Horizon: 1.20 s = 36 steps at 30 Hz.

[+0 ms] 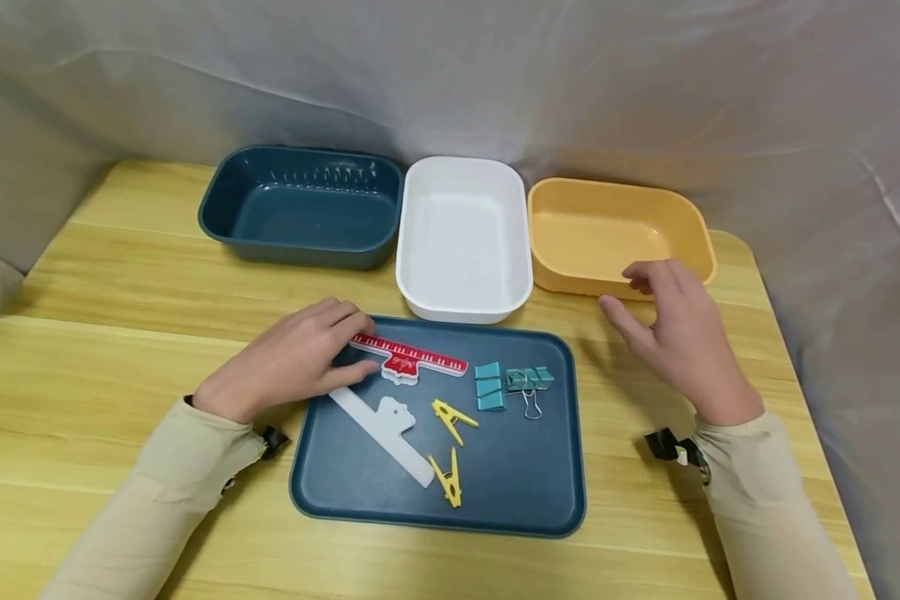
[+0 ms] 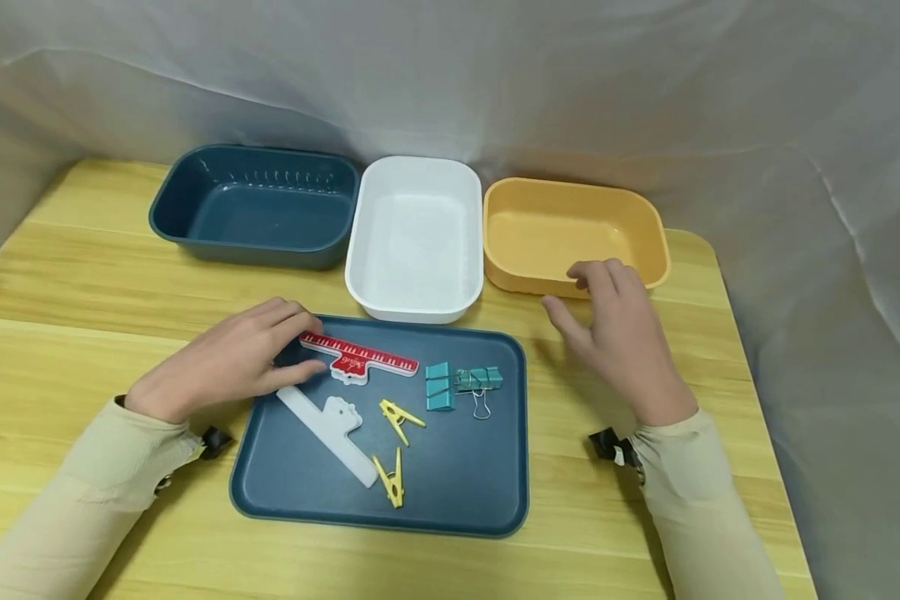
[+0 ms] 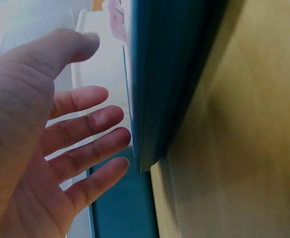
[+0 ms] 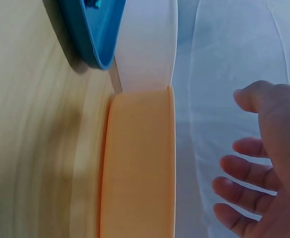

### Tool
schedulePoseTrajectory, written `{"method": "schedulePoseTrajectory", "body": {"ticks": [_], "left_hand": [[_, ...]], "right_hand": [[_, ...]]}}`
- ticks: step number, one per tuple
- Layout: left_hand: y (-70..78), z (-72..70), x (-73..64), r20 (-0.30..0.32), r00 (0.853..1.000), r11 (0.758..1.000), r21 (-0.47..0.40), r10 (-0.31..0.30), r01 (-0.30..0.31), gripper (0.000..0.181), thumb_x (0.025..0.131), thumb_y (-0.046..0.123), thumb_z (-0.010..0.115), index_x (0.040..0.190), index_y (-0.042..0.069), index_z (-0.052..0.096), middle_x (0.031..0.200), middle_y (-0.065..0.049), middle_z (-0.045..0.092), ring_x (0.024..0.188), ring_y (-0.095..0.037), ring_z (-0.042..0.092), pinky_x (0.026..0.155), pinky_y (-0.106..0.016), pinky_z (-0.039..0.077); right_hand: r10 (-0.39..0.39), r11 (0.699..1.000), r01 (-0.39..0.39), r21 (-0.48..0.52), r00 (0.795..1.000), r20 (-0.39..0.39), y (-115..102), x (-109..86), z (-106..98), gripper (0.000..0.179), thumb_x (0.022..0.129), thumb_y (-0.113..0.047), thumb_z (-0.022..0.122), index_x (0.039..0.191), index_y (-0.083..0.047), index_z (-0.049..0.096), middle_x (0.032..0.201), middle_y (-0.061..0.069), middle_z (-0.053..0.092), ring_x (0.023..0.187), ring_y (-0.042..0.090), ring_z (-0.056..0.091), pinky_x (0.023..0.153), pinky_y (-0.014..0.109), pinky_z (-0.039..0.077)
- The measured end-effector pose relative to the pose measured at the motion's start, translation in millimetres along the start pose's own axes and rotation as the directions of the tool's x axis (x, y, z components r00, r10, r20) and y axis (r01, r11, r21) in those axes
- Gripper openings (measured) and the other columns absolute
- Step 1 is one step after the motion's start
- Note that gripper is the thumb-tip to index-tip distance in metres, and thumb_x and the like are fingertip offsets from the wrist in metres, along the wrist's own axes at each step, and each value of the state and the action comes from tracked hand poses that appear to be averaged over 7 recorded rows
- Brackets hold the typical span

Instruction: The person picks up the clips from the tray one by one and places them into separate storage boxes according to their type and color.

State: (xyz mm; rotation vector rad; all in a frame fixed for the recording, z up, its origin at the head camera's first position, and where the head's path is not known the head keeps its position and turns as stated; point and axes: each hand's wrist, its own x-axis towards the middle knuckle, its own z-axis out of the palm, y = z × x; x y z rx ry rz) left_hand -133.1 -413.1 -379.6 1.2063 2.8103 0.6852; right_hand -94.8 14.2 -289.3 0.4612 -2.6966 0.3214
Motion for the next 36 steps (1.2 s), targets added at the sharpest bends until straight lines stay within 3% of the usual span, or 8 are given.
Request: {"method": "schedulePoseTrajectory", "body": {"ticks": [9,17,25,36], "left_hand": [[8.1,0.3,-1.2,0.069,0.998,1.0,-0.002,0.007,-0.007,0.052,0.09,0.052,0.077,0.122,0.012,0.069,0.114,-0.003,0.069,0.102,-0.018,0.06,0.096,-0.04,0.057],[16.5,-6.9,-5.4,0.037,0.999,0.999,0.015,0.03,-0.03,0.052,0.088,0.051,0.079,0.121,0.011,0.072,0.119,-0.004,0.068,0.108,-0.02,0.061,0.099,-0.042,0.057],[26.2,-19.1,-9.9,0.026,0.999,0.999,0.028,0.026,-0.027,0.056,0.087,0.051,0.08,0.124,0.011,0.071,0.12,-0.005,0.069,0.11,-0.02,0.062,0.1,-0.043,0.057],[30.4,-11.8,-4.2,0.07,0.994,0.996,0.036,0.08,-0.083,0.055,0.088,0.053,0.078,0.124,0.011,0.07,0.119,-0.004,0.07,0.108,-0.02,0.061,0.098,-0.041,0.057]], "right_hand": [[0.01,1.0,-0.011,-0.012,0.998,-0.065,17.1,5.5,-0.2,0.042,0.092,-0.018,0.077,0.118,0.009,0.058,0.103,0.027,0.06,0.096,0.041,0.055,0.085,0.052,0.044],[0.063,0.998,-0.064,-0.023,0.997,-0.045,35.2,13.1,-2.2,0.06,0.099,-0.039,0.069,0.133,0.009,0.056,0.117,0.031,0.059,0.108,0.046,0.053,0.095,0.059,0.044],[0.127,0.992,-0.127,0.007,0.99,-0.059,54.0,25.1,-1.1,0.073,0.097,-0.05,0.068,0.143,0.005,0.052,0.126,0.036,0.055,0.111,0.051,0.052,0.099,0.064,0.041],[0.344,0.939,-0.345,0.008,0.936,0.074,84.7,34.5,-4.0,0.093,0.094,-0.061,0.066,0.161,-0.006,0.032,0.158,0.03,0.035,0.142,0.053,0.034,0.117,0.07,0.028]]}}
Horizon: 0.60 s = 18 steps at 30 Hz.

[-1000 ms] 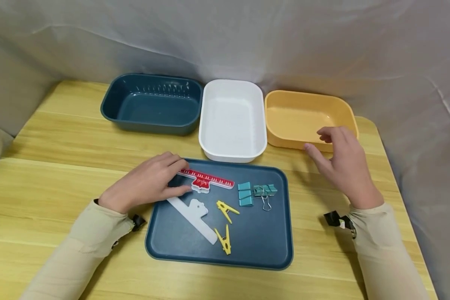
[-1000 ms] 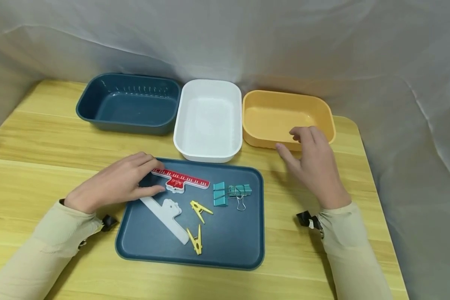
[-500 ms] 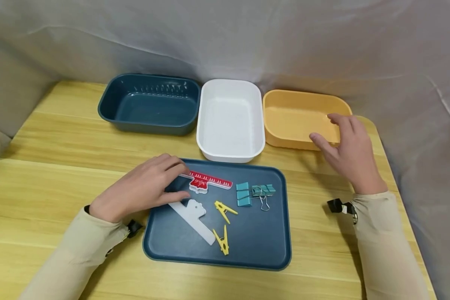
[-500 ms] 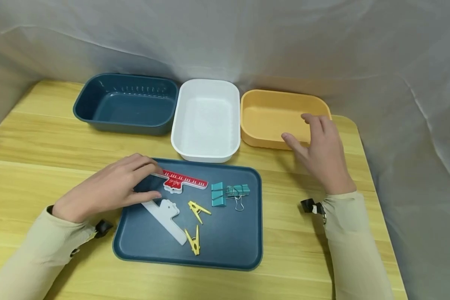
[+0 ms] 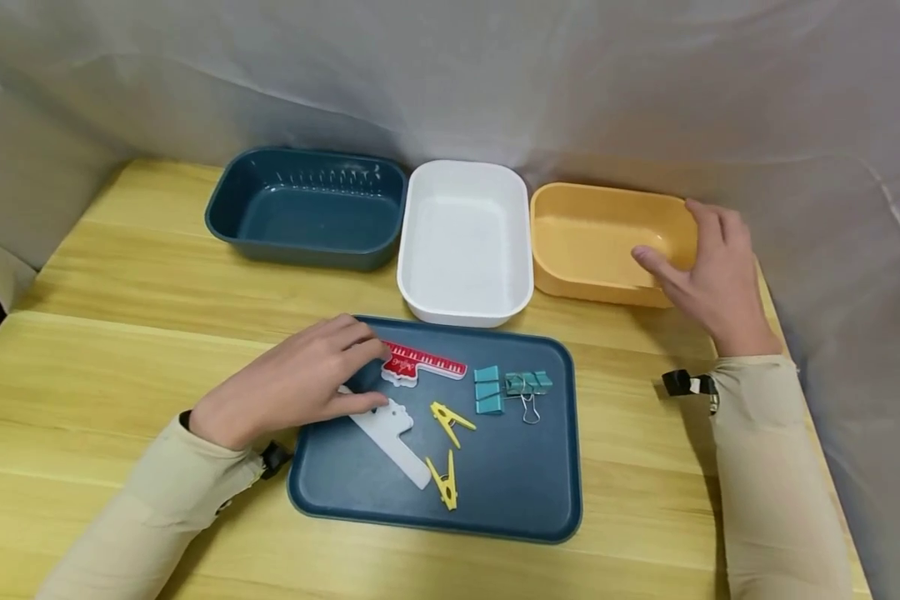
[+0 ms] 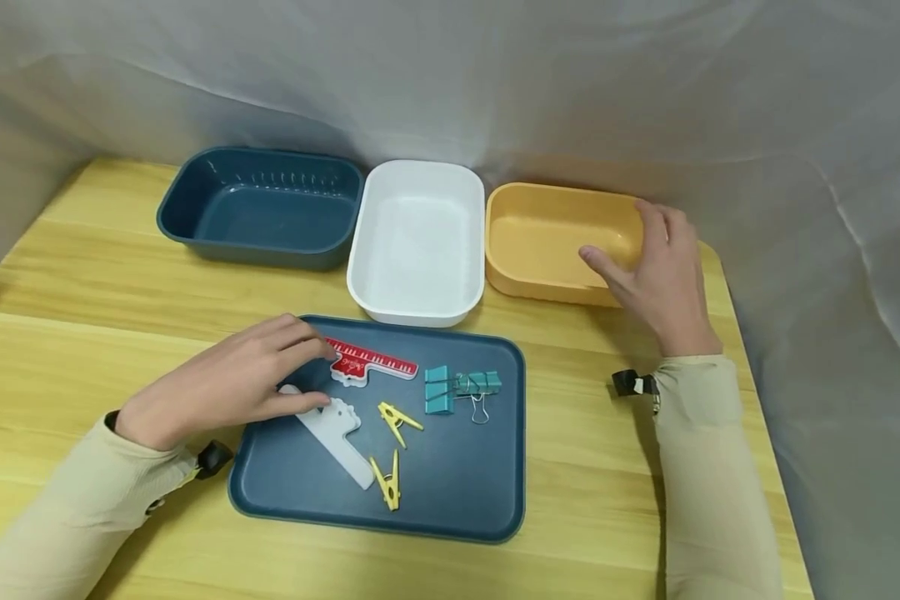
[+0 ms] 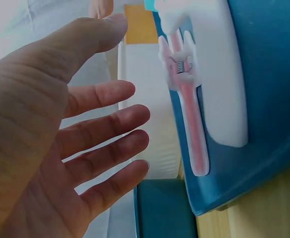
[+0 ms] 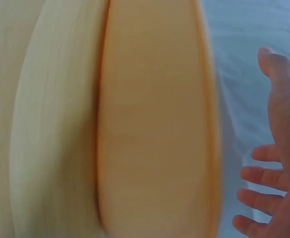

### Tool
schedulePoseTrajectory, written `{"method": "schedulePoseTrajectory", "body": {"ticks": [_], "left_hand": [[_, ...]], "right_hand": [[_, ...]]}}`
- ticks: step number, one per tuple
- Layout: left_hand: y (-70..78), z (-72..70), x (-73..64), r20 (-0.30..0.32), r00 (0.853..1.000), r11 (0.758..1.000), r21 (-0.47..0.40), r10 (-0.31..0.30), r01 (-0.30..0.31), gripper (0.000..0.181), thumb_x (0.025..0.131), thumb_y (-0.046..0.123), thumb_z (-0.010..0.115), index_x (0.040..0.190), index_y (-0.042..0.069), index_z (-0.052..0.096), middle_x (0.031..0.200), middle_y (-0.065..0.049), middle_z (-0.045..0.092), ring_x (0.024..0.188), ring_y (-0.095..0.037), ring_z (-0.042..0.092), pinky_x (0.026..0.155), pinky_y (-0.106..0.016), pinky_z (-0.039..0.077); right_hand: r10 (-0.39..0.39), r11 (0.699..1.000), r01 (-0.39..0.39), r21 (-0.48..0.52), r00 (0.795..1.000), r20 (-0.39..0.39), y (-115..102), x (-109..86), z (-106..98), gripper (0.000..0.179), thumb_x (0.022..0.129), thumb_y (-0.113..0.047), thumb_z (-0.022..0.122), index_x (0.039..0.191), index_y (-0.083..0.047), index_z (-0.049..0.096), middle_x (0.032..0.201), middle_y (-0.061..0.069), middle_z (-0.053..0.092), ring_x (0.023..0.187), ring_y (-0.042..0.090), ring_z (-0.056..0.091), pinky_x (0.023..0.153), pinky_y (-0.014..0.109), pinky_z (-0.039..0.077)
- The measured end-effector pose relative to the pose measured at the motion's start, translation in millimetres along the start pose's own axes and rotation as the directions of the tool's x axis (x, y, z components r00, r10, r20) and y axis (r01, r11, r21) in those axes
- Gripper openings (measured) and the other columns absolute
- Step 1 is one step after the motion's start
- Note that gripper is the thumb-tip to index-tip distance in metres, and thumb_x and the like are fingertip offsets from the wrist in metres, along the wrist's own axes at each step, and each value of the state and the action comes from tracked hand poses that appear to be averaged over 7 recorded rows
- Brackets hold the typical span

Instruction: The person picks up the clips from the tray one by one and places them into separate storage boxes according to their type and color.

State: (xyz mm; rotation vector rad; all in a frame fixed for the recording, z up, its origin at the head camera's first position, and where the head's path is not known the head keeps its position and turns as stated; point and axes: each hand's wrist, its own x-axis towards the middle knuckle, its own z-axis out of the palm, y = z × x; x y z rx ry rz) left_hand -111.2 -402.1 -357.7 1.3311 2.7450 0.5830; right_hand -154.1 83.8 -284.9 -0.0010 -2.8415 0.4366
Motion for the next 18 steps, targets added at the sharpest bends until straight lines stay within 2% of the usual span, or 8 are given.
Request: {"method": "schedulePoseTrajectory", "body": {"ticks": [5,12,18], "left_hand": [[0.6,2.6,0.4,0.0,1.0,1.0,0.003,0.002,-0.002,0.055,0.089,0.054,0.077,0.124,0.012,0.07,0.119,-0.004,0.069,0.11,-0.02,0.06,0.099,-0.041,0.057],[-1.5,-1.7,-2.4,-0.024,1.0,0.999,0.035,0.013,-0.013,0.058,0.088,0.054,0.078,0.124,0.009,0.07,0.121,-0.006,0.069,0.114,-0.022,0.058,0.101,-0.041,0.056],[-0.2,2.2,-4.4,-0.041,0.999,0.999,0.038,0.03,-0.028,0.059,0.088,0.054,0.077,0.124,0.008,0.07,0.119,-0.006,0.069,0.113,-0.022,0.059,0.103,-0.041,0.055]], "right_hand": [[0.059,0.998,-0.056,-0.039,0.996,0.062,14.0,1.3,-1.3,0.105,0.091,-0.066,0.065,0.165,-0.007,0.019,0.166,0.028,0.024,0.149,0.053,0.026,0.121,0.069,0.024],[0.137,0.99,-0.13,-0.048,0.973,0.187,31.9,5.0,-4.7,0.111,0.095,-0.066,0.058,0.166,-0.006,-0.002,0.174,0.021,-0.008,0.162,0.044,-0.012,0.128,0.068,0.0],[0.162,0.986,-0.146,-0.079,0.948,0.274,41.5,4.7,-9.2,0.107,0.1,-0.065,0.048,0.163,-0.005,-0.014,0.17,0.013,-0.027,0.158,0.038,-0.028,0.127,0.066,-0.011]]}}
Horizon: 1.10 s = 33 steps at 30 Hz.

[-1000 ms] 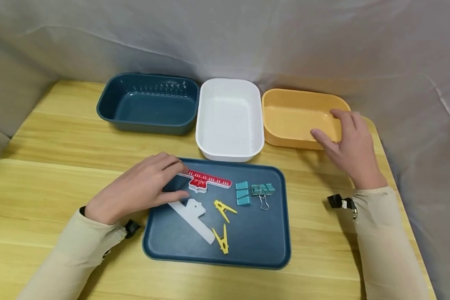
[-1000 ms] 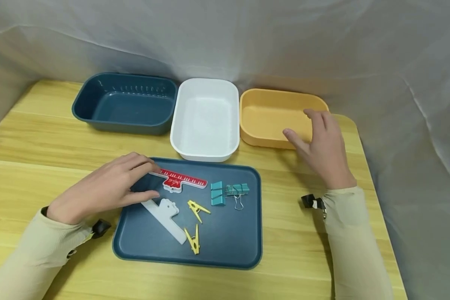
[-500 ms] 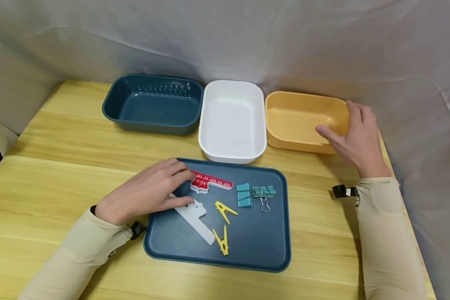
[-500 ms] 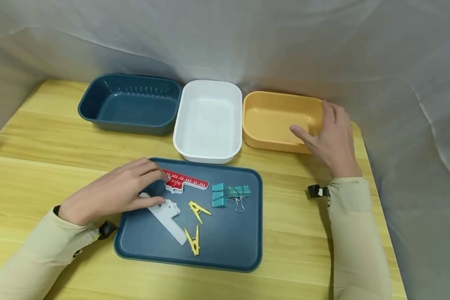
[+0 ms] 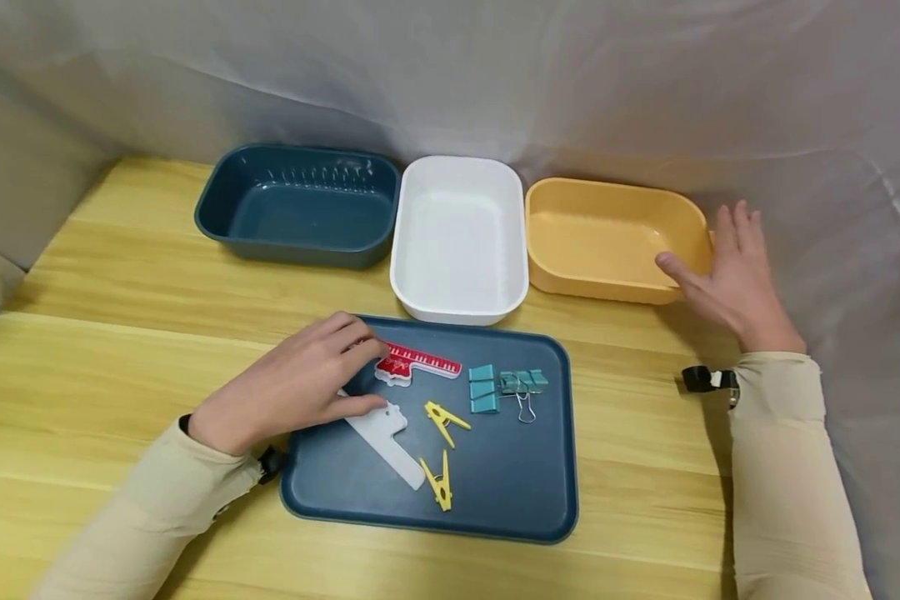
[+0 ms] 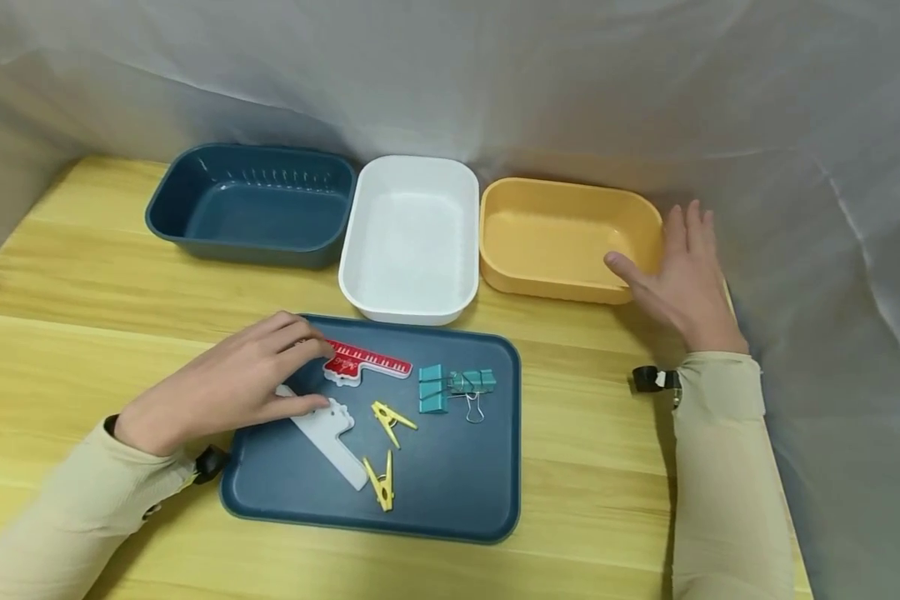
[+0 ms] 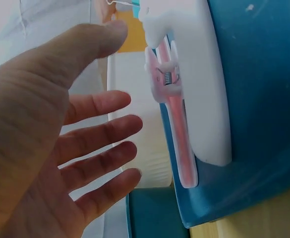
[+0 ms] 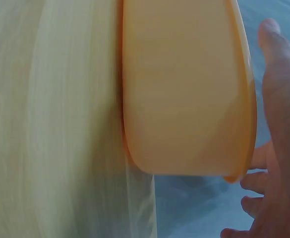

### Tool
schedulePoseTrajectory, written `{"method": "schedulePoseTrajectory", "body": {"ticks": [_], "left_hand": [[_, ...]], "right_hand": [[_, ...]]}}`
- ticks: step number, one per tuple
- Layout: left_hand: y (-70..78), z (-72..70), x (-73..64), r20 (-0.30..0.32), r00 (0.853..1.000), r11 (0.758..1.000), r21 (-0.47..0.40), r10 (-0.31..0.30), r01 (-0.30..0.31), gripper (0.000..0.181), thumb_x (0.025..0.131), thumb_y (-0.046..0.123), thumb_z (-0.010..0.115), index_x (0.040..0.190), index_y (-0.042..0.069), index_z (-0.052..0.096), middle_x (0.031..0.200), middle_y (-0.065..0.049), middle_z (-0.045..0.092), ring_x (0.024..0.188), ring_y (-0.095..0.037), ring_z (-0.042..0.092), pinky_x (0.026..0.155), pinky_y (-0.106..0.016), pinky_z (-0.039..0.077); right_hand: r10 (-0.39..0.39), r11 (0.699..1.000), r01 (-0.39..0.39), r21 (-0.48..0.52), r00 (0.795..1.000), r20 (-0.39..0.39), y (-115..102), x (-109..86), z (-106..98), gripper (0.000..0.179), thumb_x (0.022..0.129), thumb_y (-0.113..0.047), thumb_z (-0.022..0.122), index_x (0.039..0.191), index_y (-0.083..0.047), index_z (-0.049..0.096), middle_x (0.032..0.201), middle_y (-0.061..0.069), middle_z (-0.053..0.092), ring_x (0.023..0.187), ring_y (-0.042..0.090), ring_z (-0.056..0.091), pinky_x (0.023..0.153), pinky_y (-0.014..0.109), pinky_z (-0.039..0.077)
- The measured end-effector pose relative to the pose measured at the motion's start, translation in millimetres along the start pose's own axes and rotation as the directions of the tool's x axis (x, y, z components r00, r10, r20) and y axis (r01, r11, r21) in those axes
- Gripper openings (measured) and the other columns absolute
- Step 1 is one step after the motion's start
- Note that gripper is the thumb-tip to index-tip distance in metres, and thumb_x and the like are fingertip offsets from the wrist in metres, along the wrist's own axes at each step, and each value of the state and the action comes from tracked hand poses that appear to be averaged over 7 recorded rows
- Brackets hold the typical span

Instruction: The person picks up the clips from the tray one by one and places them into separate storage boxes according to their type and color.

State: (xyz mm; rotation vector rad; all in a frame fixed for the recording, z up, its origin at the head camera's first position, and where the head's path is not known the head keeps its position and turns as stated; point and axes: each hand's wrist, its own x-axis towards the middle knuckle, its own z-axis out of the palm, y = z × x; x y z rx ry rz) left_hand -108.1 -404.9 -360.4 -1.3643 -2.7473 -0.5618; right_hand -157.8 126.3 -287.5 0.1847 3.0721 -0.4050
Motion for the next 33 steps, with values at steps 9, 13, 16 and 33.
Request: {"method": "schedulePoseTrajectory", "body": {"ticks": [9,13,16,33], "left_hand": [[4.4,-0.4,-10.9,-0.026,0.999,1.0,0.01,-0.019,0.019,0.058,0.088,0.055,0.078,0.122,0.009,0.071,0.118,-0.005,0.07,0.111,-0.021,0.059,0.101,-0.041,0.054],[7.2,-1.8,-11.3,-0.02,1.0,1.0,0.01,0.001,-0.001,0.057,0.088,0.054,0.077,0.123,0.009,0.07,0.119,-0.004,0.069,0.112,-0.021,0.059,0.102,-0.041,0.054],[10.1,-1.8,-10.2,0.002,1.0,1.0,0.002,0.019,-0.019,0.057,0.089,0.053,0.076,0.125,0.009,0.069,0.121,-0.004,0.068,0.113,-0.021,0.059,0.102,-0.04,0.054],[20.3,0.8,-8.1,0.049,0.998,0.999,-0.017,0.03,-0.03,0.066,0.085,0.061,0.077,0.127,0.011,0.069,0.12,-0.002,0.068,0.113,-0.019,0.058,0.101,-0.038,0.054]], "right_hand": [[0.005,1.0,-0.005,0.0,0.999,0.055,1.5,-1.8,2.1,0.103,0.101,-0.066,0.043,0.163,-0.011,-0.018,0.168,0.007,-0.032,0.157,0.036,-0.031,0.126,0.067,-0.012],[0.009,1.0,-0.009,0.01,0.997,0.077,2.2,-1.4,1.2,0.103,0.102,-0.066,0.043,0.163,-0.01,-0.019,0.169,0.008,-0.03,0.158,0.037,-0.028,0.127,0.066,-0.01],[0.002,1.0,-0.004,0.017,0.995,0.101,4.9,-1.4,2.9,0.105,0.102,-0.065,0.044,0.162,-0.007,-0.019,0.168,0.01,-0.03,0.158,0.038,-0.027,0.128,0.065,-0.009],[-0.038,0.995,0.047,-0.084,0.994,0.105,17.2,-9.6,5.2,0.109,0.099,-0.066,0.047,0.162,-0.004,-0.017,0.168,0.013,-0.028,0.157,0.039,-0.029,0.127,0.064,-0.011]]}}
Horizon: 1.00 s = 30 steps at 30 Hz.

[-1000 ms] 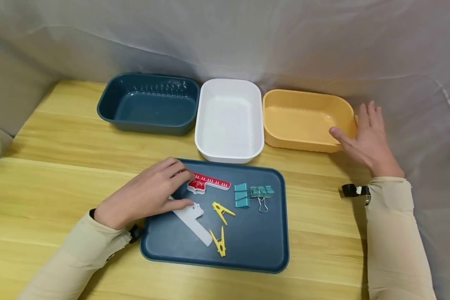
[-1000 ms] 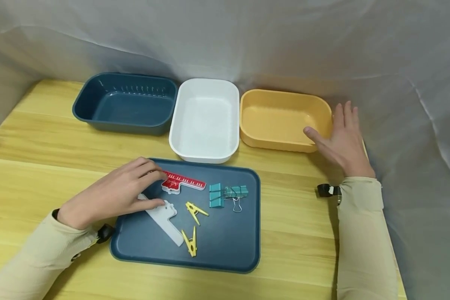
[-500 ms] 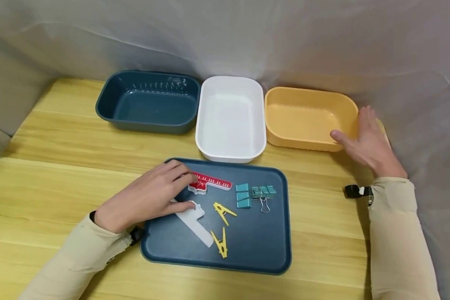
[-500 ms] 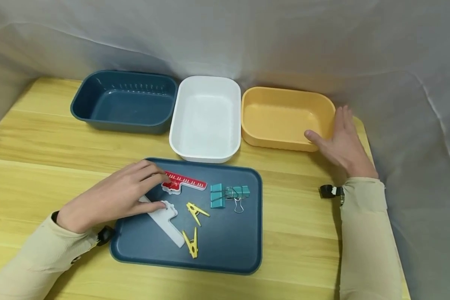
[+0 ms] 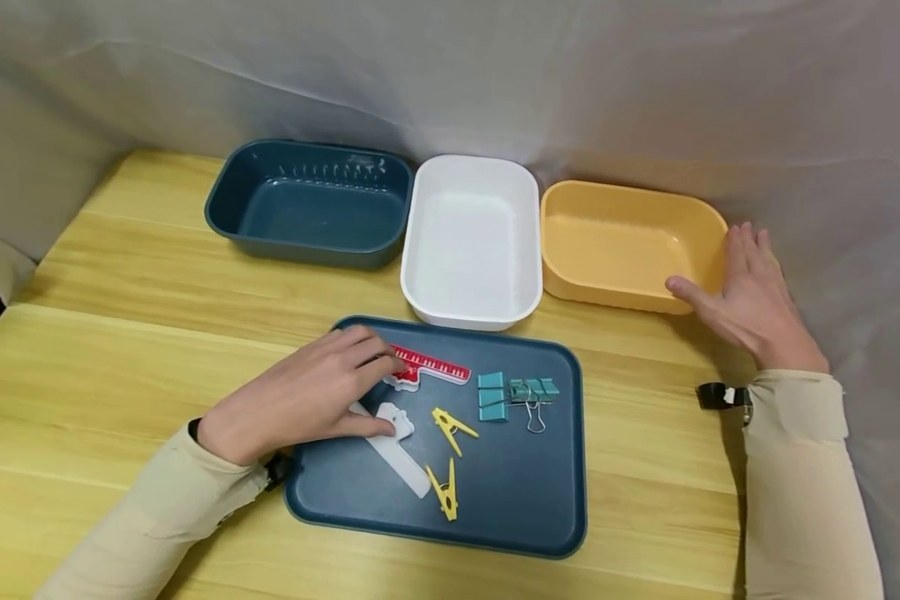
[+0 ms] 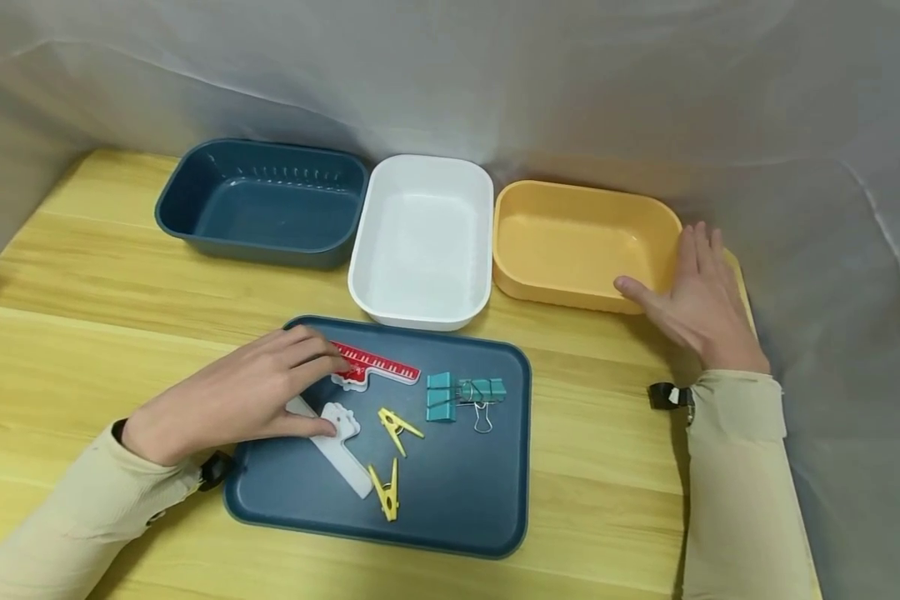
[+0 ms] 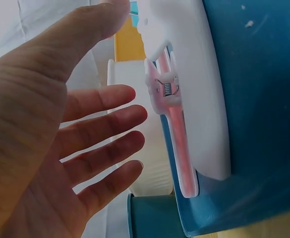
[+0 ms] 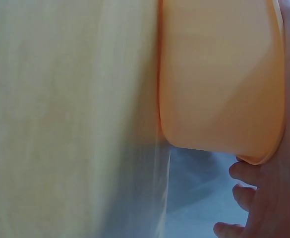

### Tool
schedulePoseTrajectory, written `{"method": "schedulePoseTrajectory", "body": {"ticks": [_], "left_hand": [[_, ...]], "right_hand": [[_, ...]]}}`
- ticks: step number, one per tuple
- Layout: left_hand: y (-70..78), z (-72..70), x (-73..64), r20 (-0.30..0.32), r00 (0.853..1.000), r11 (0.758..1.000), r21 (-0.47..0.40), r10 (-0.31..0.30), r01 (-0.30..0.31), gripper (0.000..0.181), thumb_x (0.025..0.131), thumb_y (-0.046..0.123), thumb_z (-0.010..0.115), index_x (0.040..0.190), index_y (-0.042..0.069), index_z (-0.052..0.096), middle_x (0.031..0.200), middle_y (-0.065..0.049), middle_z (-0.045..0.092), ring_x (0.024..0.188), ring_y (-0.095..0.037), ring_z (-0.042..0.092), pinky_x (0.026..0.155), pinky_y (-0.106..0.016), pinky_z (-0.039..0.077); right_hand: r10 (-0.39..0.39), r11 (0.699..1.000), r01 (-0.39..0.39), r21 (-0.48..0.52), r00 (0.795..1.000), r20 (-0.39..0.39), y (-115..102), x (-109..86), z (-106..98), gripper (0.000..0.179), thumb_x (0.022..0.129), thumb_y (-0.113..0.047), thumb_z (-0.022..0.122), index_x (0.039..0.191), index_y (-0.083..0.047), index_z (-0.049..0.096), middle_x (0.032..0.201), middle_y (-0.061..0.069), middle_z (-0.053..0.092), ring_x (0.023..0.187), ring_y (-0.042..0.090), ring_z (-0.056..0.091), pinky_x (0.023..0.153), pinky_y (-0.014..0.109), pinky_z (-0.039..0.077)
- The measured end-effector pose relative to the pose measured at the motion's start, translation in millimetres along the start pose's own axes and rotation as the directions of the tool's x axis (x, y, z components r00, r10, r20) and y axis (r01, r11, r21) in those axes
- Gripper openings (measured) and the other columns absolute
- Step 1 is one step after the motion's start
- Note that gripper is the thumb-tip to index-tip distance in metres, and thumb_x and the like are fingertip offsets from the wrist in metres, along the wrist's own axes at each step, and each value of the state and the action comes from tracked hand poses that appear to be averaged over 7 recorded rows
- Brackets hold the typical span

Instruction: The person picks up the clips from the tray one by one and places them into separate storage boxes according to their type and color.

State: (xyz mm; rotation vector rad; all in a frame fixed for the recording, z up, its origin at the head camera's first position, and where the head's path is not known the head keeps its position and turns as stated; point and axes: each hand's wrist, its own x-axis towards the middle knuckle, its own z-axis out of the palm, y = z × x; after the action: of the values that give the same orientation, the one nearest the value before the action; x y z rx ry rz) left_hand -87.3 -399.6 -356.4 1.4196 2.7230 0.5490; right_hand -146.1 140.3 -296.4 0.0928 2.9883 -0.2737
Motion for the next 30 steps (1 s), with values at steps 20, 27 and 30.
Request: {"method": "schedulePoseTrajectory", "body": {"ticks": [20,27,30], "left_hand": [[1.5,-4.6,0.1,0.06,0.998,1.0,-0.015,0.022,-0.021,0.072,0.072,0.059,0.085,0.126,0.013,0.07,0.123,-0.002,0.065,0.111,-0.019,0.056,0.098,-0.038,0.053],[-4.6,-10.7,0.4,0.077,0.997,1.0,-0.007,0.011,-0.011,0.068,0.07,0.057,0.087,0.121,0.014,0.073,0.115,-0.001,0.069,0.105,-0.018,0.061,0.094,-0.037,0.057],[-8.2,-12.1,2.1,0.096,0.995,1.0,-0.011,-0.001,0.002,0.066,0.07,0.056,0.088,0.119,0.014,0.074,0.114,-0.002,0.07,0.104,-0.018,0.062,0.093,-0.038,0.057]], "right_hand": [[0.009,1.0,-0.009,0.008,1.0,0.014,-2.6,3.1,-0.2,0.109,0.1,-0.067,0.045,0.162,-0.004,-0.018,0.169,0.013,-0.027,0.158,0.039,-0.026,0.128,0.065,-0.009],[0.013,1.0,-0.013,0.017,1.0,0.024,-5.4,8.6,-8.4,0.109,0.1,-0.067,0.046,0.16,-0.004,-0.021,0.168,0.014,-0.028,0.157,0.04,-0.028,0.127,0.066,-0.008],[0.016,1.0,-0.017,0.023,1.0,0.024,-4.8,10.1,-11.5,0.11,0.1,-0.066,0.046,0.16,-0.003,-0.021,0.168,0.015,-0.028,0.157,0.04,-0.027,0.127,0.066,-0.008]]}}
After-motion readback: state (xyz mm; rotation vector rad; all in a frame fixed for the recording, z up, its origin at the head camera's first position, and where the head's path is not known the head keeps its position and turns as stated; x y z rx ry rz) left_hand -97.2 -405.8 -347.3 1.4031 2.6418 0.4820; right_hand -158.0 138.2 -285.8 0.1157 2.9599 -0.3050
